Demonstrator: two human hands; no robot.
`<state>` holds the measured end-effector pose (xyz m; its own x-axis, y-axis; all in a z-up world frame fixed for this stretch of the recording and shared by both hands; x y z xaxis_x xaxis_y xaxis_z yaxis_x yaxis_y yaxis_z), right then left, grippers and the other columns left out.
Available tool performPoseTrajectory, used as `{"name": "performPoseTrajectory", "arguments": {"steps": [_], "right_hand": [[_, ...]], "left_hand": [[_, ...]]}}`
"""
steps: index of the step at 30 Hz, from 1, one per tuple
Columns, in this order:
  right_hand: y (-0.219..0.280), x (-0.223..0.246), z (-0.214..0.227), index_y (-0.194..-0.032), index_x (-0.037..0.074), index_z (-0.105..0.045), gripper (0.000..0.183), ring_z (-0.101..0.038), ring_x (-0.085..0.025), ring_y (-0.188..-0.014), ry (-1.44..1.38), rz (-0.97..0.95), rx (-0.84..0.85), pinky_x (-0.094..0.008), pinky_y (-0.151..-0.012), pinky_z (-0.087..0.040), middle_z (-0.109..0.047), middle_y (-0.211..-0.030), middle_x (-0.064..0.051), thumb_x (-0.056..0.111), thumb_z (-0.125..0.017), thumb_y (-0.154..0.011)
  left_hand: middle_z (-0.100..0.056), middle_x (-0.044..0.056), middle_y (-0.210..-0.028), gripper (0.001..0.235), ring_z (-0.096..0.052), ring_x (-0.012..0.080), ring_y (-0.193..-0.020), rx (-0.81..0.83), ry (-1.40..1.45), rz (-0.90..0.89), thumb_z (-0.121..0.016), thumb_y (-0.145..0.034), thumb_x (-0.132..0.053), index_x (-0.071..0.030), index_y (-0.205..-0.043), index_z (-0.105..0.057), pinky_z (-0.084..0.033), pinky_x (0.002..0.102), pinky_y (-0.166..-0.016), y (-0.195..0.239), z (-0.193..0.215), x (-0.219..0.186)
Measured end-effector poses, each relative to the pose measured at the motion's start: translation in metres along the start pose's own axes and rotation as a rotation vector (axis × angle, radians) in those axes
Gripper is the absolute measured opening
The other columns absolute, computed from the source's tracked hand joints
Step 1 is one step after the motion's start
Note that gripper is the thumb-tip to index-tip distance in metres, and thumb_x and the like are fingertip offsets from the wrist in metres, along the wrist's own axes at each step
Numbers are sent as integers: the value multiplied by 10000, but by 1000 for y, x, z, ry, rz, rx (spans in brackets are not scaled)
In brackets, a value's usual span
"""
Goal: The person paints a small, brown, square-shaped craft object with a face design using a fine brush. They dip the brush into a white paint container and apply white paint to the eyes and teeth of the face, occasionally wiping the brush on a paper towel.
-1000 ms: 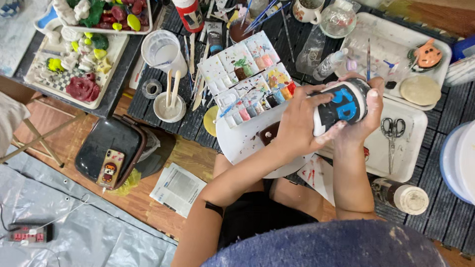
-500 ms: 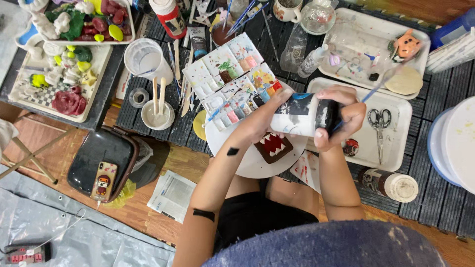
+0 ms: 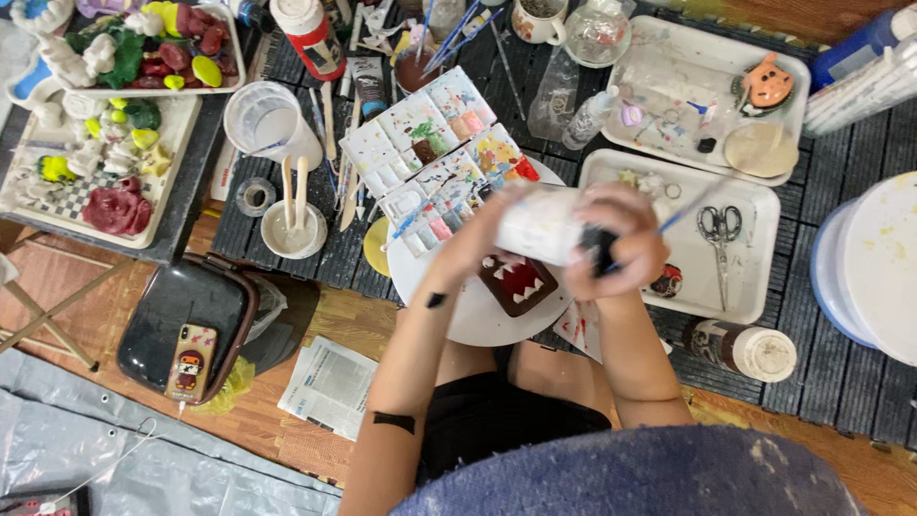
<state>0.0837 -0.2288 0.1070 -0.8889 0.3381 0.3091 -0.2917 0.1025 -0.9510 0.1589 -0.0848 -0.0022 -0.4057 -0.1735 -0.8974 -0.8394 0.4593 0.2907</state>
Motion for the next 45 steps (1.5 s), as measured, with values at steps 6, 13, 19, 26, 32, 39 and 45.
{"name": "performPoseTrajectory", "arguments": {"steps": [6, 13, 19, 26, 32, 39, 45], "right_hand": [[11, -45, 17, -1038, 59, -330, 385, -598, -259, -981, -26, -350, 7, -330, -898, -502, -690, -1233, -189, 259, -659, -1049], [73, -68, -6, -925, 46, -394, 322, -551, -227, -858, 215, -550, 436, -321, -807, -480, -706, -1208, -177, 99, -711, -911], [86, -68, -5, -1021, 54, -355, 380, -537, -289, -1266, -36, -522, 403, -383, -1113, -404, -616, -1391, -226, 125, -720, -939], [99, -53, 53, -1302, 14, -462, 526, -746, -229, -916, -300, -613, 43, -335, -837, -590, -747, -1057, -213, 508, -380, -1140], [90, -19, 94, -1249, 2, -607, 691, -587, -175, -553, 231, -329, -42, -289, -457, -431, -676, -864, -231, 574, -252, -1094], [84, -17, 99, -1117, 30, -476, 338, -565, -154, -542, -140, -561, -172, -254, -468, -462, -548, -905, -170, 366, -510, -1140], [75, 5, 71, -1147, 38, -437, 270, -683, -196, -670, -293, -559, 20, -288, -611, -572, -693, -1038, -216, 280, -554, -1119]], "left_hand": [[-700, 162, -909, 602, -672, 225, -633, -29, 253, -265, -452, -1041, -508, 2, -1321, -606, -486, 321, -421, 14, 70, -18], [-682, 196, -1214, 717, -686, 285, -1109, -6, 462, -476, -519, -963, -535, 84, -1321, -573, -531, 400, -1022, 39, 93, -1], [-653, 181, -1241, 833, -650, 283, -1139, 7, 391, -525, -572, -897, -618, 84, -1346, -542, -496, 384, -1047, 42, 93, 7], [-605, 164, -1315, 906, -622, 270, -1214, -27, 380, -532, -604, -838, -641, 66, -1397, -513, -477, 376, -1084, 47, 102, 17], [-592, 185, -1331, 834, -598, 287, -1255, -112, 317, -556, -612, -877, -554, 45, -1436, -463, -456, 405, -1123, 64, 111, 23], [-584, 193, -1373, 814, -594, 288, -1276, -161, 293, -563, -606, -891, -534, 55, -1435, -468, -446, 408, -1138, 67, 116, 29], [-607, 201, -1334, 815, -609, 294, -1253, -145, 284, -570, -593, -910, -546, 60, -1440, -473, -456, 410, -1123, 68, 114, 28]]}}
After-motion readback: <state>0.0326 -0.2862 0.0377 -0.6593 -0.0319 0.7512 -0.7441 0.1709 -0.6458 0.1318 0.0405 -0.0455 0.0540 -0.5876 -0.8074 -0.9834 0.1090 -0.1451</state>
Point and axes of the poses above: each hand's wrist, its own y-axis away from the middle knuckle, its own z-axis out of the back of the hand, x = y × z, the point moved 9 cm from there along -y, towards the middle knuckle
